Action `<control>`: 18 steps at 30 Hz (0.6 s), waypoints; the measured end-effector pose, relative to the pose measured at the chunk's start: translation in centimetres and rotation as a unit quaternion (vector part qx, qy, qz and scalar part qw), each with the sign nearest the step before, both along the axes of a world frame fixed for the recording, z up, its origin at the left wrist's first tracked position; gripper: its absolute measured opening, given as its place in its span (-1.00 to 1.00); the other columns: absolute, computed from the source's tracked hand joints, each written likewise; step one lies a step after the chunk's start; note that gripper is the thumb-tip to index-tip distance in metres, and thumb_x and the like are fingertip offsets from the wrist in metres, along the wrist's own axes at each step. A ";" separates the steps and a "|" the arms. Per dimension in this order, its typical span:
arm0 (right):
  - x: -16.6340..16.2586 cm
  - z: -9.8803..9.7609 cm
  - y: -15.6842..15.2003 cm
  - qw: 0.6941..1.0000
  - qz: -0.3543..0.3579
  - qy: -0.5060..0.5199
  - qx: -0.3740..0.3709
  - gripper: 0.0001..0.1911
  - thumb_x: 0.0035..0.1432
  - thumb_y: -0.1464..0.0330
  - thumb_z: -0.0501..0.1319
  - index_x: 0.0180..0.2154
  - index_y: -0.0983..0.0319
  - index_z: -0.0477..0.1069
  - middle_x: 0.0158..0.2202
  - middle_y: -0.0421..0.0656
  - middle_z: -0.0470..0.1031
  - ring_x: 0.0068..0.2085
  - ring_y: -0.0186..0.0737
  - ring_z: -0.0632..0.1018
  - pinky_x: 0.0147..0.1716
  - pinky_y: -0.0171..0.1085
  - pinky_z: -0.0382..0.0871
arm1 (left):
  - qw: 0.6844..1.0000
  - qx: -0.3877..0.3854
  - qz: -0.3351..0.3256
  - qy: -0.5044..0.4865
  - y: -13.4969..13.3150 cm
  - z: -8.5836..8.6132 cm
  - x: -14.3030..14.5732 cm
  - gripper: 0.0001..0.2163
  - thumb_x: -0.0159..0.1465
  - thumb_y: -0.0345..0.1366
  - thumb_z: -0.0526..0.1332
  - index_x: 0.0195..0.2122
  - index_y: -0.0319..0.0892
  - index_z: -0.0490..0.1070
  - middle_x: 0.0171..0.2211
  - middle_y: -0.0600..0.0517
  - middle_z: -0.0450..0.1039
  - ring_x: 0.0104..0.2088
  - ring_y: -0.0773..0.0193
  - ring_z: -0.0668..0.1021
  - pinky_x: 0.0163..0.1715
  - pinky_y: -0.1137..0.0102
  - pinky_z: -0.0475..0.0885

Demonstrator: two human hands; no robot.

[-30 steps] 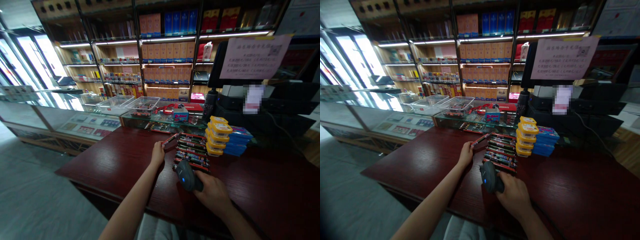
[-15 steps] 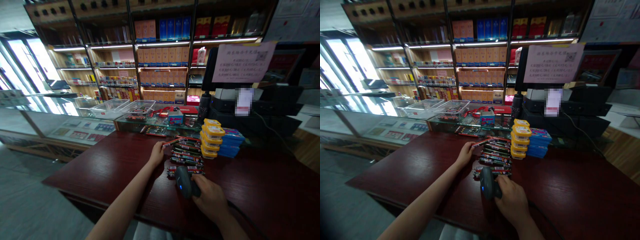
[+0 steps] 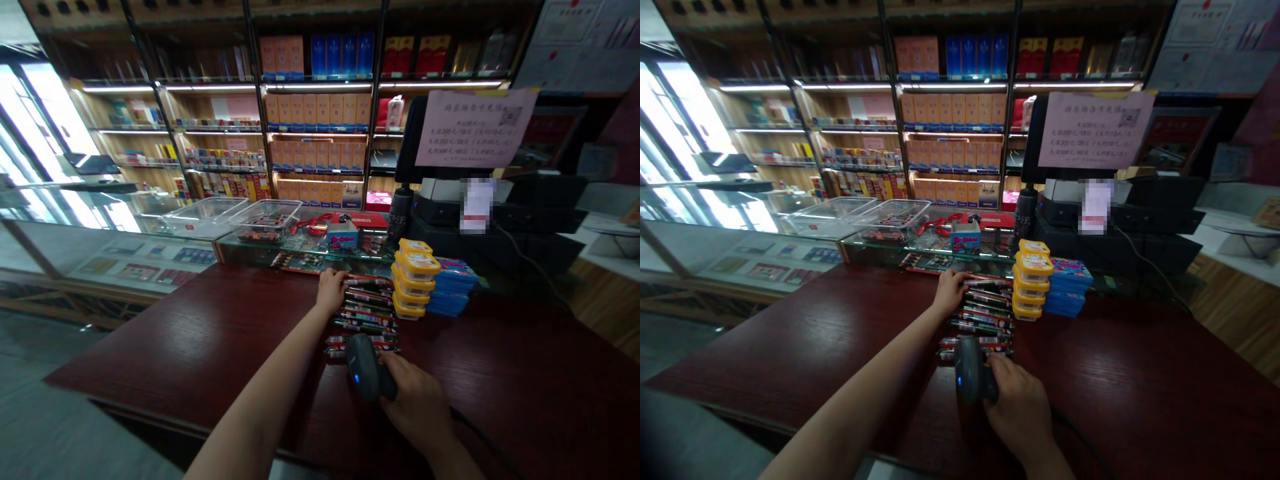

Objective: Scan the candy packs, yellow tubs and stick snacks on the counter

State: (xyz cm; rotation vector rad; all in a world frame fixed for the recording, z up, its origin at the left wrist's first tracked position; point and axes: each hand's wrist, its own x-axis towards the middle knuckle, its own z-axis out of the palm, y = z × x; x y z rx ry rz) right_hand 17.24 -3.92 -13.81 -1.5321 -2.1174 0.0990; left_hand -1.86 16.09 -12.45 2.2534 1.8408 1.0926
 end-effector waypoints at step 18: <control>0.2 0.6 -0.4 1.000 -0.004 0.003 -0.013 -0.68 0.03 0.48 0.10 -0.14 0.16 0.39 -0.15 -0.21 0.55 -0.16 -0.18 0.55 -0.23 -0.24 0.30 | 0.987 -0.010 0.159 -0.017 -1.2 -1.5 -8.9 -0.78 0.16 -0.42 0.15 -0.15 -0.18 0.43 -0.17 -0.08 0.36 -0.08 0.14 0.44 0.02 0.27 0.32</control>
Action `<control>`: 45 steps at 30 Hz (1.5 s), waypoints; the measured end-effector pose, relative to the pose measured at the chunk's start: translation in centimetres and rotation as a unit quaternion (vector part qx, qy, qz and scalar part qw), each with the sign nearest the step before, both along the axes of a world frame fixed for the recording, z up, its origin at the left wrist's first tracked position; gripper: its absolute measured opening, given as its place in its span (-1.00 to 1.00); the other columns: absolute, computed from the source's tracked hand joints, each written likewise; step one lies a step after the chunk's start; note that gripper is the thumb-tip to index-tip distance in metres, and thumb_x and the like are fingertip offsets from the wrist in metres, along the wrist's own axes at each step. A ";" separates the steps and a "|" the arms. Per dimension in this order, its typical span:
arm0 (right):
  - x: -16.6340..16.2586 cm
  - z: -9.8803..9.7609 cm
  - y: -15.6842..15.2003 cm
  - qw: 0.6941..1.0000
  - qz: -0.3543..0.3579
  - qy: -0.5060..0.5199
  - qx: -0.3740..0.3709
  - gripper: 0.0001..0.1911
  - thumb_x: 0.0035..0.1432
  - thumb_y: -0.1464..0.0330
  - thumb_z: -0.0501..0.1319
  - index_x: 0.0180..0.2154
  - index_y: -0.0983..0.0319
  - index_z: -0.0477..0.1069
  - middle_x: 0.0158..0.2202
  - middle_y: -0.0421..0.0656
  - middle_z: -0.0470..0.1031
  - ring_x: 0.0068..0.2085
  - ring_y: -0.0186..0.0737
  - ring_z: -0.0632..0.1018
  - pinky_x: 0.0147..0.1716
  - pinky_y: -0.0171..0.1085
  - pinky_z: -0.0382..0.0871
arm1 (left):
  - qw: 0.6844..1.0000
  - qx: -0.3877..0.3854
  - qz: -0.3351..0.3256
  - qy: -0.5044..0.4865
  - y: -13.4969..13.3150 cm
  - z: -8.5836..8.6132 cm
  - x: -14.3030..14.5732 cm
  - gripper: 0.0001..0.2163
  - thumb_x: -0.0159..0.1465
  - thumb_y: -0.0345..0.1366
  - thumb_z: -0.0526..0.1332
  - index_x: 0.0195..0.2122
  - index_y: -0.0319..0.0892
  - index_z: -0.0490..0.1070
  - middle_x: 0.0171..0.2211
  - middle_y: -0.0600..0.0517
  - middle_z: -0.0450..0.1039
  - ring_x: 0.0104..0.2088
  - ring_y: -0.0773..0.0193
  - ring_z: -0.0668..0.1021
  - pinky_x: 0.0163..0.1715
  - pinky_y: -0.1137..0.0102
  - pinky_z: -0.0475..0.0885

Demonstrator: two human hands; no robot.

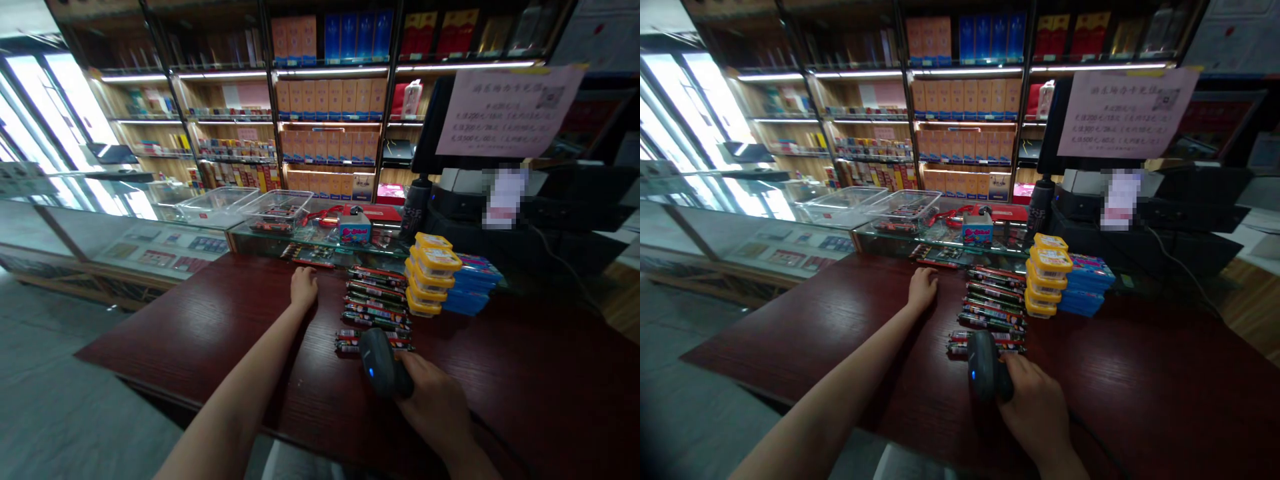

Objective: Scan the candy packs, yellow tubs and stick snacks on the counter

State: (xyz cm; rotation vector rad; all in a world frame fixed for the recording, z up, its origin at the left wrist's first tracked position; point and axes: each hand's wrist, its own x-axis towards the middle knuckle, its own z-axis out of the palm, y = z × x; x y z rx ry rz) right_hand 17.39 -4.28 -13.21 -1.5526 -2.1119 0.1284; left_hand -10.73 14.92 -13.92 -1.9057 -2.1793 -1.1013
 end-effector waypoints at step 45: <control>-0.1 0.3 0.1 1.000 0.000 0.006 0.023 -0.68 0.02 0.37 0.12 -0.14 0.18 0.42 -0.12 -0.11 0.56 -0.17 -0.11 0.57 -0.21 -0.22 0.38 | 0.990 0.016 -0.082 -0.114 -7.2 -1.2 -0.3 -0.77 0.19 -0.50 0.07 -0.13 -0.18 0.32 -0.13 -0.10 0.42 -0.07 0.17 0.46 0.00 0.24 0.34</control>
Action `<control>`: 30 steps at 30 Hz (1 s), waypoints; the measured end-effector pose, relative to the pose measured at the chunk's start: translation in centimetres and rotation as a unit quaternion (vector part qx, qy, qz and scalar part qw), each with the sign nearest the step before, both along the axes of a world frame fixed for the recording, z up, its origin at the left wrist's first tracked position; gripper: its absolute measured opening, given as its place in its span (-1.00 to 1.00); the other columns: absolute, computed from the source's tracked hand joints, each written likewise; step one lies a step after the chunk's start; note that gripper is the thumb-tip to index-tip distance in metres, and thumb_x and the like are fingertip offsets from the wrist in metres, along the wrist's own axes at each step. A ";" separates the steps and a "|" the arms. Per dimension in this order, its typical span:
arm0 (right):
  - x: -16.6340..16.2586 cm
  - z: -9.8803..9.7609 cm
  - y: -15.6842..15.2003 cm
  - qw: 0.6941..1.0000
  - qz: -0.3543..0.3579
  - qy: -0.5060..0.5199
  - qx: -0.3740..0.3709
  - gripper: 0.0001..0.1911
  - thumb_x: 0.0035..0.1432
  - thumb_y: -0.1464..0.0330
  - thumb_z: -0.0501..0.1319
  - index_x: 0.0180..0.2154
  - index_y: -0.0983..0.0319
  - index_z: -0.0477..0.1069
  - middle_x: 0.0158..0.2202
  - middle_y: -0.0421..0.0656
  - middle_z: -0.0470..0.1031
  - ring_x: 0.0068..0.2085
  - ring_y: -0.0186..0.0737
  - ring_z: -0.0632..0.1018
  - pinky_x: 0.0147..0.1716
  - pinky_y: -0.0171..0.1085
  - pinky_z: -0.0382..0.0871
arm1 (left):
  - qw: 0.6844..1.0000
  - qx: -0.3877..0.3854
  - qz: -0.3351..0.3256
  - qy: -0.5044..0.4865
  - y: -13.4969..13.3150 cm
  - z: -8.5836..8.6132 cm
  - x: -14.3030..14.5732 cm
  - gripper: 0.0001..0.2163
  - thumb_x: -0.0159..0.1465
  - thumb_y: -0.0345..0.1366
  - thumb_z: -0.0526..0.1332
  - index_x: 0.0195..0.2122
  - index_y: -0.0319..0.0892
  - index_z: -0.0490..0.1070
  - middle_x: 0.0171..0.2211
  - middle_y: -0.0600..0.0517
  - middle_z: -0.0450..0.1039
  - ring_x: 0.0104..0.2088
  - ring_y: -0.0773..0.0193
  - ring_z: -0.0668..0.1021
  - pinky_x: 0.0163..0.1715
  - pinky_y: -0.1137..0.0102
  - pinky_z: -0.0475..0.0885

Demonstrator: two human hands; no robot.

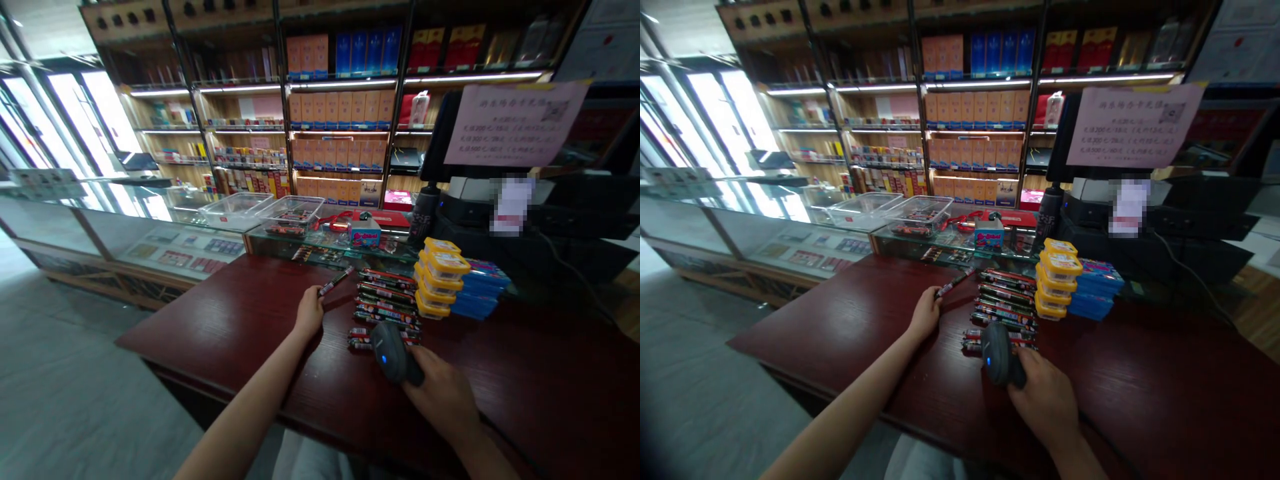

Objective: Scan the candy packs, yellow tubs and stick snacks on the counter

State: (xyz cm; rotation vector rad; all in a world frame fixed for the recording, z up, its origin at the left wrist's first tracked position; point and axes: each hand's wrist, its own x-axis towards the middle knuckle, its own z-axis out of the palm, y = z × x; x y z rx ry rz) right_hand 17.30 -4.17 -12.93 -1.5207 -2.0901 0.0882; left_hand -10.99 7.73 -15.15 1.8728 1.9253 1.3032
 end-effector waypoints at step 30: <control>-2.7 3.3 -1.6 0.952 0.089 0.272 -0.109 -0.65 -0.05 0.22 0.24 -0.18 0.21 0.48 -0.21 -0.09 0.60 -0.20 -0.10 0.57 -0.15 -0.18 0.42 | 0.999 0.024 -0.016 -0.015 -0.6 -0.4 0.2 -0.76 0.20 -0.49 0.05 -0.12 -0.17 0.32 -0.13 -0.07 0.40 -0.08 0.18 0.46 -0.03 0.27 0.36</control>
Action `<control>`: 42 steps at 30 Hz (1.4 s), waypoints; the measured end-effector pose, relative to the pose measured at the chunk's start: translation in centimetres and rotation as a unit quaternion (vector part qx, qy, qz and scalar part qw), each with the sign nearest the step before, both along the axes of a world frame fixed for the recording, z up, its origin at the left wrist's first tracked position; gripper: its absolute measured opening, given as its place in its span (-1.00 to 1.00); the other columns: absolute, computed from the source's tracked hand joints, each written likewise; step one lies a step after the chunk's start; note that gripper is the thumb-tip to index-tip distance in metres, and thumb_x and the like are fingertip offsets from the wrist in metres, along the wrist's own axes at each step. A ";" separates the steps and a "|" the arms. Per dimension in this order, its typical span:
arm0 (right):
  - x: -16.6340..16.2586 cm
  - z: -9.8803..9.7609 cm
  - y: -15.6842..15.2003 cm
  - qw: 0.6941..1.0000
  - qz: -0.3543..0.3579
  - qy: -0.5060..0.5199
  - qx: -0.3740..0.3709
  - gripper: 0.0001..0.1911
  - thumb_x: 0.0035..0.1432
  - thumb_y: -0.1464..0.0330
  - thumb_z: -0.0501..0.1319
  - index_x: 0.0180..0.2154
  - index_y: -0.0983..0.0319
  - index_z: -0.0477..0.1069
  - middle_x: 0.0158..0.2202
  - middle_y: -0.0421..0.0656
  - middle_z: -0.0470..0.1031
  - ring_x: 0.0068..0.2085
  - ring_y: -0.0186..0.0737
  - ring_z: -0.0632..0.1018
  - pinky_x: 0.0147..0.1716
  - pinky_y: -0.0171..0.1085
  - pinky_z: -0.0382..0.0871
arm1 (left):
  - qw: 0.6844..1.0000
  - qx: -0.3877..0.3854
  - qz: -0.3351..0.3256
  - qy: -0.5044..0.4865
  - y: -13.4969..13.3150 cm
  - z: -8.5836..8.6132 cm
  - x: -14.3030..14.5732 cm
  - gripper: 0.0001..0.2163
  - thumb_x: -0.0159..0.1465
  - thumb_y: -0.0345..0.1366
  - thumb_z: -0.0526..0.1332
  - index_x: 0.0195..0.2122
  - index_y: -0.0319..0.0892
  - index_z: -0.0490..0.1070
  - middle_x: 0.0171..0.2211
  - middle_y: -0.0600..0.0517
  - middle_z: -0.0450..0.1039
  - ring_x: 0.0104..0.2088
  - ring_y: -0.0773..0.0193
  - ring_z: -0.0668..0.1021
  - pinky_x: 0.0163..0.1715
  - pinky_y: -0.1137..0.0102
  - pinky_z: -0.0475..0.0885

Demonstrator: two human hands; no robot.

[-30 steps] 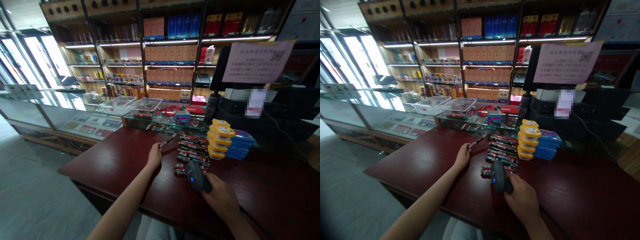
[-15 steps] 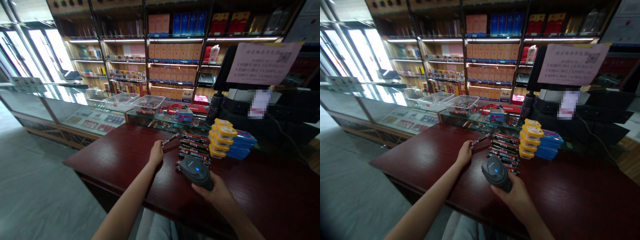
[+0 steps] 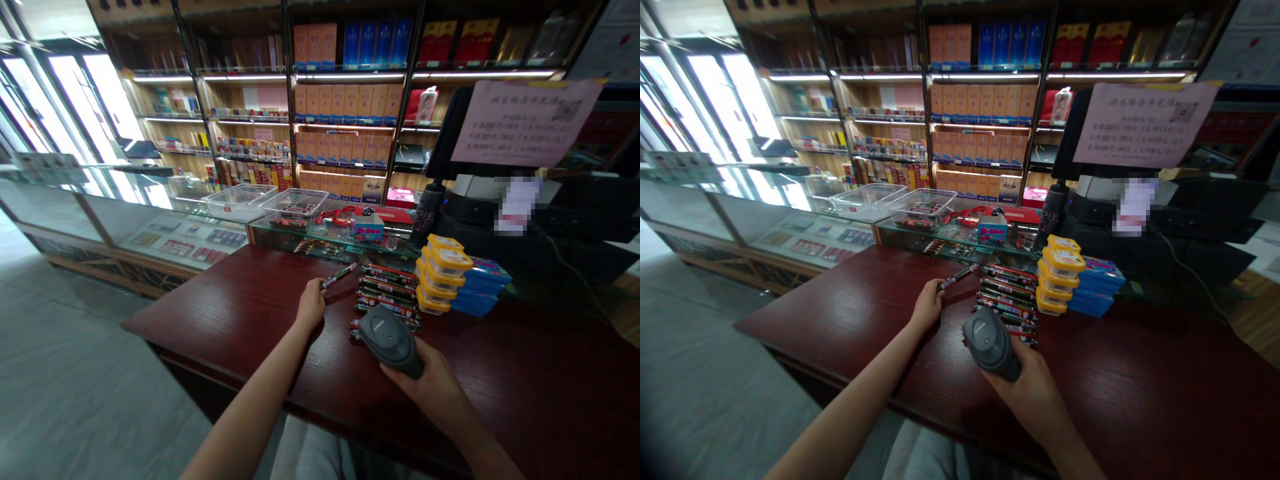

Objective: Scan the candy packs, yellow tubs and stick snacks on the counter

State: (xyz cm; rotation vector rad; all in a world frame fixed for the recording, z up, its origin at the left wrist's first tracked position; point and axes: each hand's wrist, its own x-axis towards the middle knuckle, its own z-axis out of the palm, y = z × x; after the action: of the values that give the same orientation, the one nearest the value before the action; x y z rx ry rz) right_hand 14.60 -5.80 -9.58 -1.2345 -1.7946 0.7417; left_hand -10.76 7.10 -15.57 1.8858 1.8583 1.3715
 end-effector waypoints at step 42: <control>5.3 -4.9 1.6 0.918 -0.184 -0.251 0.247 -0.65 0.06 0.35 0.13 -0.08 0.24 0.38 -0.20 -0.09 0.58 -0.24 -0.11 0.58 -0.29 -0.23 0.41 | 0.949 -0.018 -0.221 0.223 -7.4 2.9 5.9 -0.82 0.15 -0.23 0.24 -0.22 -0.11 0.40 -0.22 0.00 0.37 -0.17 0.19 0.41 -0.18 0.34 0.31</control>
State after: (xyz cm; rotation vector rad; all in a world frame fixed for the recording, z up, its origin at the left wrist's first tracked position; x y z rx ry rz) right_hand 19.92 -4.23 -14.47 -1.4194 -1.8948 -0.2657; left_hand -4.89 -0.26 -12.71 2.5470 1.4498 0.8101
